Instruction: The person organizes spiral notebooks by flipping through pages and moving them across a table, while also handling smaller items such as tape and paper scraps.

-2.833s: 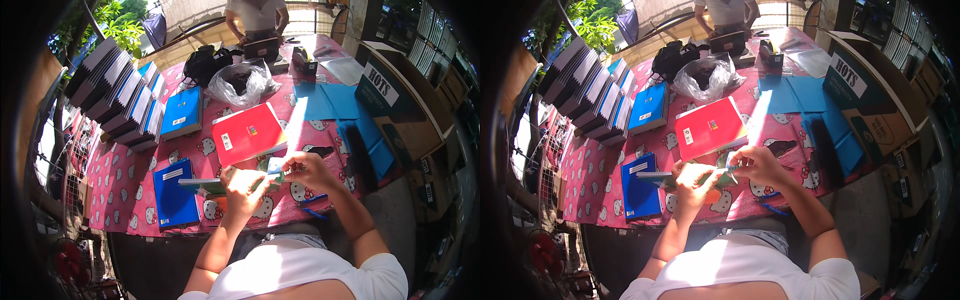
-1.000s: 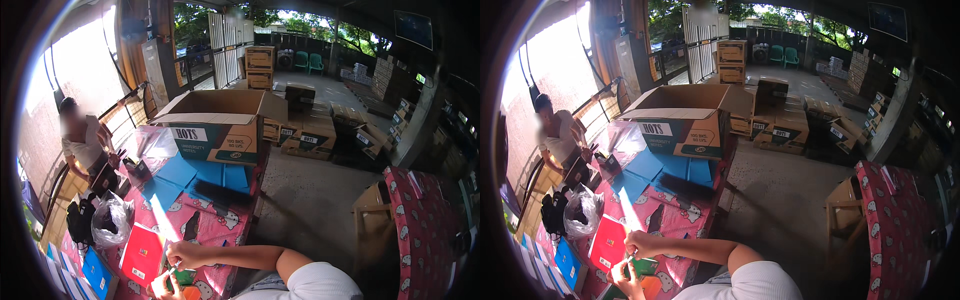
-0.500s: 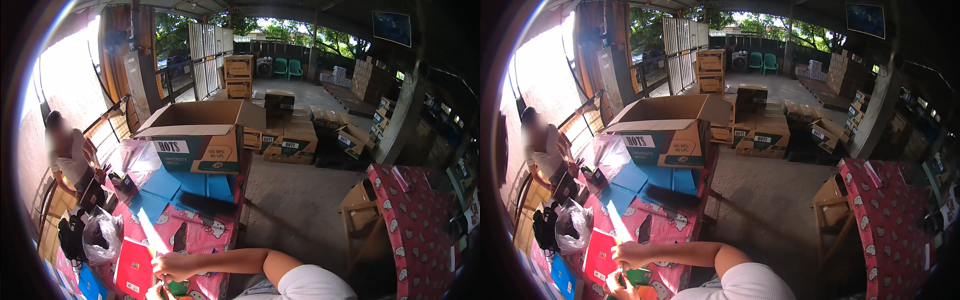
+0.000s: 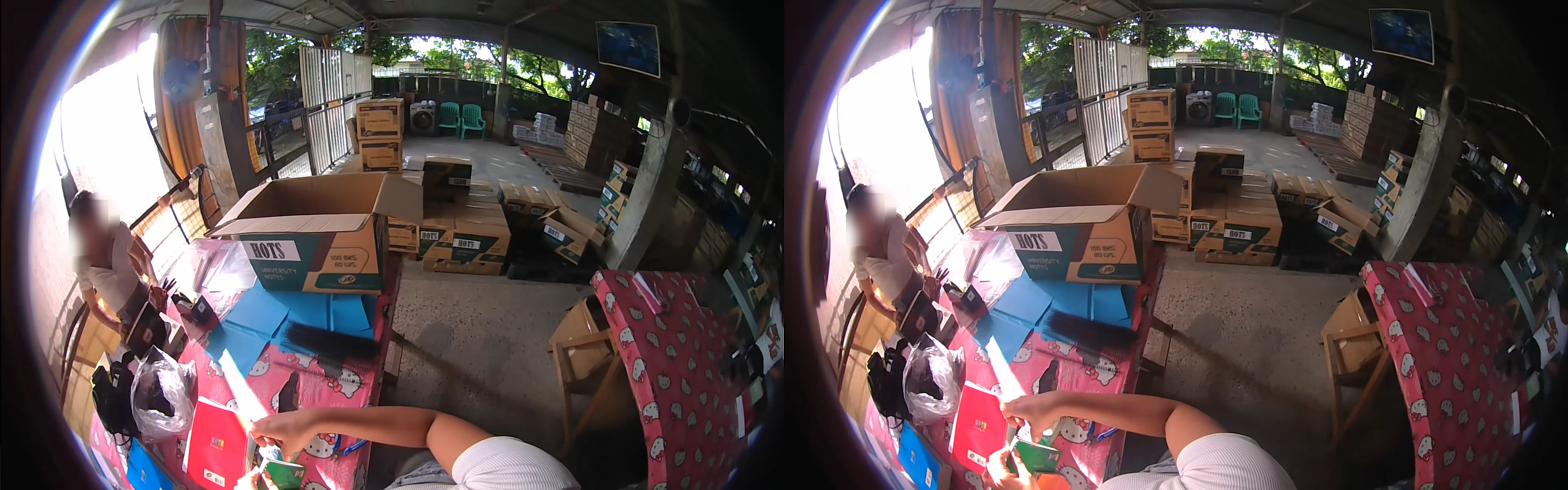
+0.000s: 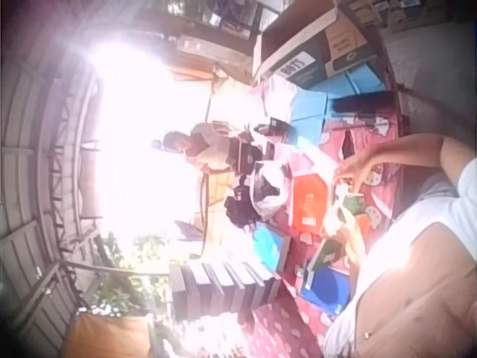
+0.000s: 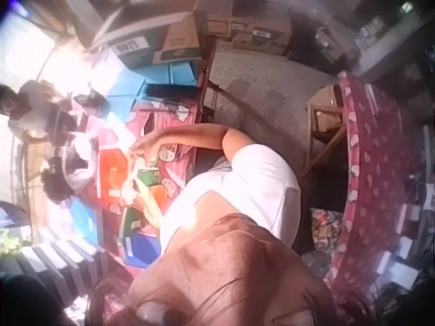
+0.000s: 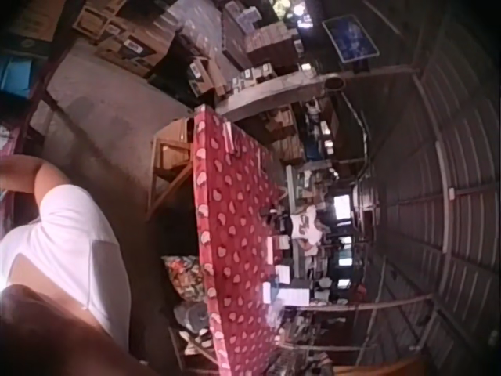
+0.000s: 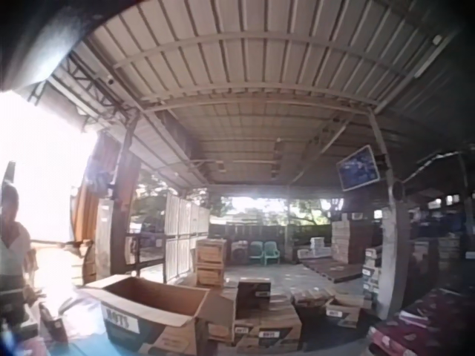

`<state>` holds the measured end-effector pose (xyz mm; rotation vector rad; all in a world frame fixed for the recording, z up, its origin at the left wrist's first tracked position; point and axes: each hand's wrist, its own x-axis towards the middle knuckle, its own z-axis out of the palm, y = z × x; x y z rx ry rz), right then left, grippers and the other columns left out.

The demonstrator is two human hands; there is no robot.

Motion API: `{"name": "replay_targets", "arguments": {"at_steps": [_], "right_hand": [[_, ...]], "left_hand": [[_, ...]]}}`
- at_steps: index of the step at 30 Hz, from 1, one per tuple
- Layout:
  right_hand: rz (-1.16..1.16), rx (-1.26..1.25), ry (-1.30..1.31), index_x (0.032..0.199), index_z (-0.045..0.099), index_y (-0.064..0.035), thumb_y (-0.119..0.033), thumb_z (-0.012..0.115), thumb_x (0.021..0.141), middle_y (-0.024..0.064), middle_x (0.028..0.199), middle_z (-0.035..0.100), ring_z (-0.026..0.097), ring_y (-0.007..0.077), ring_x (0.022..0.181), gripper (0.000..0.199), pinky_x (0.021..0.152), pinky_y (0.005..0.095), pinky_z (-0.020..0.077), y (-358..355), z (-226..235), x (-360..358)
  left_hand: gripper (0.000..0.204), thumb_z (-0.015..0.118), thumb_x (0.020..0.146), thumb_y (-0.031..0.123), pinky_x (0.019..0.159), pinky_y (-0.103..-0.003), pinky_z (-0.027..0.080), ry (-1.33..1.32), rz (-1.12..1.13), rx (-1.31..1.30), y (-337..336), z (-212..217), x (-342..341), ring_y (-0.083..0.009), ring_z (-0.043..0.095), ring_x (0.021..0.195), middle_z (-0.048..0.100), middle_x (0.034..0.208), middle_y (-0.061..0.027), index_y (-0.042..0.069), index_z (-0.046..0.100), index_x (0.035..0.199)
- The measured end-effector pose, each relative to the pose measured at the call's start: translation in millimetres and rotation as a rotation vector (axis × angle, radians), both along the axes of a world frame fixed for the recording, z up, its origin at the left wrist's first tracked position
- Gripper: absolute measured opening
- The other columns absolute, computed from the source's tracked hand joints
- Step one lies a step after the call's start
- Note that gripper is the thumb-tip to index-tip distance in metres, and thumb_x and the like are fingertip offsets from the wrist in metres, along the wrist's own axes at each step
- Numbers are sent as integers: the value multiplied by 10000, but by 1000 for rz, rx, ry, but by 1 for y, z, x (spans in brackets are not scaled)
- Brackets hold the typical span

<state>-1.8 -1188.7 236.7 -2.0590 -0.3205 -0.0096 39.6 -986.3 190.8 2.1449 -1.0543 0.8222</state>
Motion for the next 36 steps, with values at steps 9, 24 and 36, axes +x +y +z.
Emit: {"name": "replay_targets", "arguments": {"at_steps": [9, 24, 36], "right_hand": [[-43, 69, 69, 817, 635, 13, -15, 703, 712, 95, 779, 642, 631, 213, 768, 128, 648, 338, 478, 8, -12, 1], [-66, -209, -319, 688, 646, -71, -120, 687, 670, 77, 795, 590, 615, 282, 794, 66, 639, 409, 483, 27, -6, -1], [-45, -334, -573, 748, 565, -88, -176, 683, 755, 64, 697, 542, 581, 292, 660, 148, 577, 416, 432, 24, -18, 9]], "left_hand": [[117, 642, 812, 159, 827, -375, 391, 53, 7, 2, -3, 3, -3, -228, 586, 819, 649, 852, -61, 83, 660, 899], [147, 639, 794, 173, 907, -381, 310, 152, 106, 26, 8, -2, -16, -209, 556, 857, 634, 856, -52, 67, 634, 895], [278, 697, 732, 59, 905, -357, 317, 181, 139, -20, 4, 22, -29, -181, 598, 818, 665, 921, -44, 73, 637, 1004]]}}
